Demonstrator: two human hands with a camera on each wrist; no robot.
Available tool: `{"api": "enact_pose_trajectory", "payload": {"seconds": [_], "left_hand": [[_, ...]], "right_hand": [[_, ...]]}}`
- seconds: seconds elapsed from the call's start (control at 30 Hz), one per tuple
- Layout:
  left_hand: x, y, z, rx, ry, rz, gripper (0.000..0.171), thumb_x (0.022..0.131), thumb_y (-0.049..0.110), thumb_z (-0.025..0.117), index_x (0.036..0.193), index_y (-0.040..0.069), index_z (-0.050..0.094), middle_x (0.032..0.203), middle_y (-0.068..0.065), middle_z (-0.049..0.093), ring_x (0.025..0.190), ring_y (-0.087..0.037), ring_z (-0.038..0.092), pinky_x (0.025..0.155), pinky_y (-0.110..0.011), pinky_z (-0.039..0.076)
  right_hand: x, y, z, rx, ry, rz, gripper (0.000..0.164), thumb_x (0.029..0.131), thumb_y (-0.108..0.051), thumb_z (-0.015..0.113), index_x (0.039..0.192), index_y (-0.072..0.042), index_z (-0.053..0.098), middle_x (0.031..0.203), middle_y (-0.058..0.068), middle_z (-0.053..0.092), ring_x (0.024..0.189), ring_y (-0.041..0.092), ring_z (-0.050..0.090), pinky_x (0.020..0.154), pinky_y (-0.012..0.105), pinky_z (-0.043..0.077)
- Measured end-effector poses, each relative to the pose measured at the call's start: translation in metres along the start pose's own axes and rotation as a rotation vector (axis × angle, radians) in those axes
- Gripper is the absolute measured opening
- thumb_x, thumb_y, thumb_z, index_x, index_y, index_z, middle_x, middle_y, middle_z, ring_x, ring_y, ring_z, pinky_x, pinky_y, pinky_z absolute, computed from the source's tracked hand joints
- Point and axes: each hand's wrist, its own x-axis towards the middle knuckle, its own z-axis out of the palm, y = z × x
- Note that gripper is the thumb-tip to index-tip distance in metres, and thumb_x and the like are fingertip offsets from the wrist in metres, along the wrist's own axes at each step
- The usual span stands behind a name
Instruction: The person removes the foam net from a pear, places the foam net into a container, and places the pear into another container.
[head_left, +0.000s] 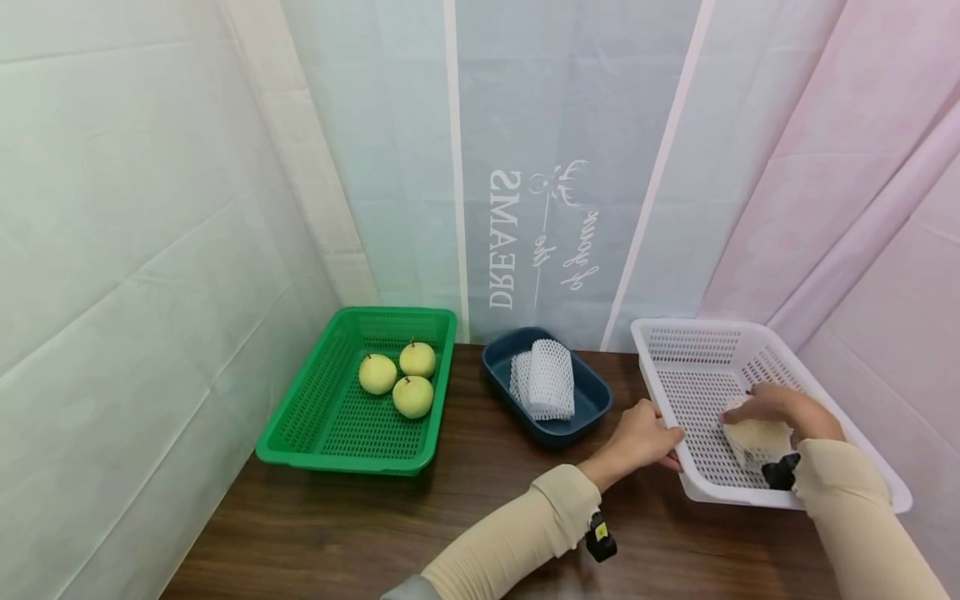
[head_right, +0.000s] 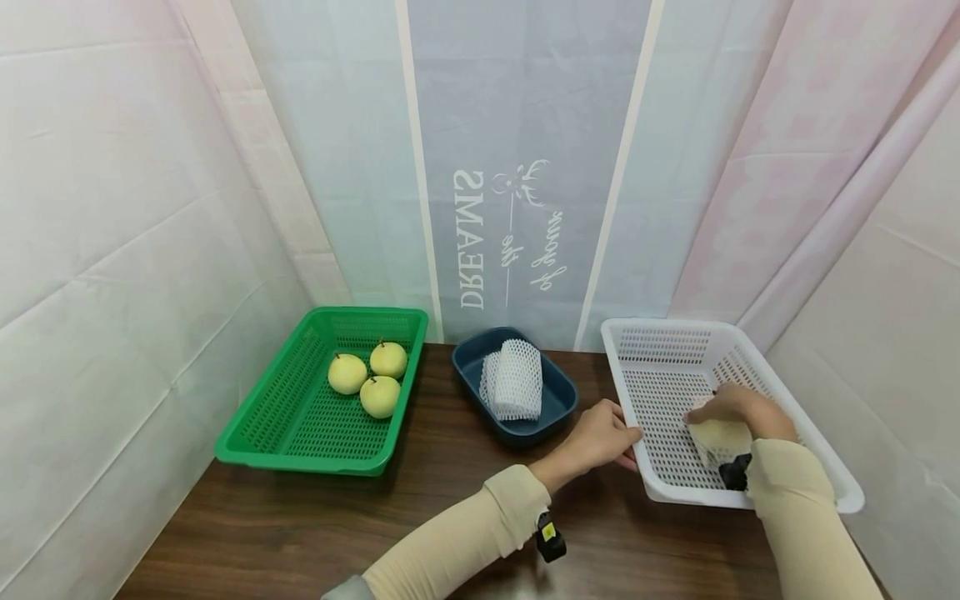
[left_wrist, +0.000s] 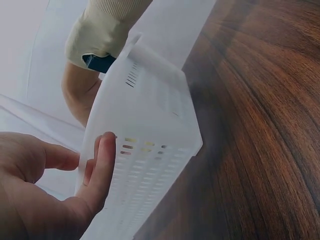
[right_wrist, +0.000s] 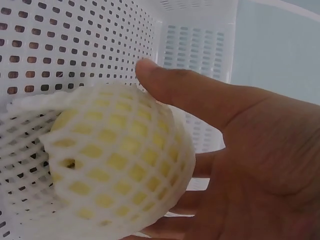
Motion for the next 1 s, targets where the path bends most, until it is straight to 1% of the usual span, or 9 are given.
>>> {"api": "enact_pose_trajectory", "payload": {"seconds": [0.07, 0.13, 0.23, 0.3, 0.33, 0.4, 0.57, 0.67, 1.0], "left_hand": [[0.0, -0.001, 0.0, -0.017, -0.014, 0.004, 0.012, 0.103, 0.009, 0.067, 0.111, 0.001, 0.072, 0.074, -0.009, 0.077, 0.063, -0.023, 0.079, 0.06, -0.032, 0.064], [0.0, -0.001, -0.001, -0.033, -0.024, 0.007, 0.012, 0.104, 0.009, 0.067, 0.112, 0.001, 0.072, 0.076, -0.009, 0.078, 0.064, -0.023, 0.079, 0.059, -0.03, 0.064], [0.0, -0.001, -0.001, -0.058, -0.028, 0.013, 0.011, 0.104, 0.008, 0.066, 0.112, 0.001, 0.071, 0.078, -0.01, 0.078, 0.066, -0.024, 0.08, 0.058, -0.029, 0.063], [0.0, -0.001, -0.002, -0.066, -0.028, 0.018, 0.011, 0.104, 0.007, 0.066, 0.112, 0.001, 0.071, 0.078, -0.011, 0.078, 0.067, -0.025, 0.08, 0.059, -0.029, 0.063], [-0.001, -0.001, -0.002, -0.069, -0.029, 0.019, 0.011, 0.104, 0.007, 0.066, 0.112, 0.001, 0.071, 0.078, -0.011, 0.078, 0.067, -0.026, 0.08, 0.059, -0.029, 0.063], [-0.001, 0.0, -0.003, -0.07, -0.029, 0.02, 0.01, 0.104, 0.006, 0.066, 0.111, 0.001, 0.07, 0.077, -0.011, 0.078, 0.067, -0.026, 0.08, 0.059, -0.029, 0.063], [-0.002, 0.0, -0.002, -0.08, -0.041, 0.012, 0.01, 0.105, 0.006, 0.065, 0.112, 0.001, 0.069, 0.078, -0.011, 0.078, 0.068, -0.027, 0.08, 0.06, -0.028, 0.063], [-0.002, 0.0, -0.002, -0.09, -0.047, 0.008, 0.011, 0.105, 0.006, 0.065, 0.113, 0.0, 0.069, 0.079, -0.012, 0.078, 0.07, -0.028, 0.081, 0.06, -0.029, 0.064], [-0.002, 0.0, -0.003, -0.082, -0.049, 0.012, 0.009, 0.105, 0.006, 0.065, 0.112, 0.001, 0.068, 0.077, -0.011, 0.077, 0.069, -0.028, 0.08, 0.063, -0.033, 0.065]], "right_hand": [[-0.002, 0.0, 0.002, 0.053, -0.024, 0.01, 0.079, 0.095, -0.036, 0.078, 0.132, 0.023, 0.04, 0.109, 0.032, 0.062, 0.097, 0.038, 0.066, 0.075, 0.056, 0.06], [-0.003, -0.001, 0.004, 0.066, -0.032, -0.005, 0.083, 0.094, -0.032, 0.079, 0.134, 0.026, 0.034, 0.106, 0.03, 0.062, 0.094, 0.035, 0.068, 0.076, 0.053, 0.062], [-0.003, -0.001, 0.005, 0.056, -0.014, -0.031, 0.071, 0.092, -0.028, 0.081, 0.121, 0.025, 0.045, 0.096, 0.022, 0.064, 0.085, 0.028, 0.07, 0.075, 0.046, 0.064], [-0.003, -0.001, 0.005, 0.027, 0.011, -0.045, 0.058, 0.09, -0.028, 0.083, 0.108, 0.019, 0.055, 0.091, 0.016, 0.065, 0.081, 0.025, 0.069, 0.072, 0.042, 0.064], [-0.003, -0.001, 0.005, 0.024, 0.016, -0.047, 0.051, 0.09, -0.028, 0.083, 0.103, 0.015, 0.058, 0.088, 0.015, 0.066, 0.078, 0.024, 0.07, 0.071, 0.041, 0.064], [-0.004, -0.001, 0.005, -0.003, 0.015, -0.035, 0.052, 0.091, -0.032, 0.082, 0.101, 0.013, 0.061, 0.089, 0.016, 0.067, 0.08, 0.026, 0.07, 0.072, 0.046, 0.063], [-0.007, 0.0, 0.009, 0.035, -0.029, -0.005, 0.059, 0.094, -0.035, 0.078, 0.111, 0.016, 0.054, 0.095, 0.021, 0.067, 0.086, 0.032, 0.072, 0.074, 0.054, 0.063], [-0.008, -0.001, 0.011, 0.09, -0.04, 0.001, 0.058, 0.094, -0.032, 0.077, 0.115, 0.014, 0.049, 0.094, 0.019, 0.066, 0.086, 0.03, 0.072, 0.075, 0.049, 0.064], [-0.009, -0.005, 0.014, 0.096, -0.036, -0.022, 0.06, 0.095, -0.029, 0.076, 0.121, 0.016, 0.045, 0.098, 0.019, 0.063, 0.089, 0.029, 0.069, 0.077, 0.046, 0.064]]}}
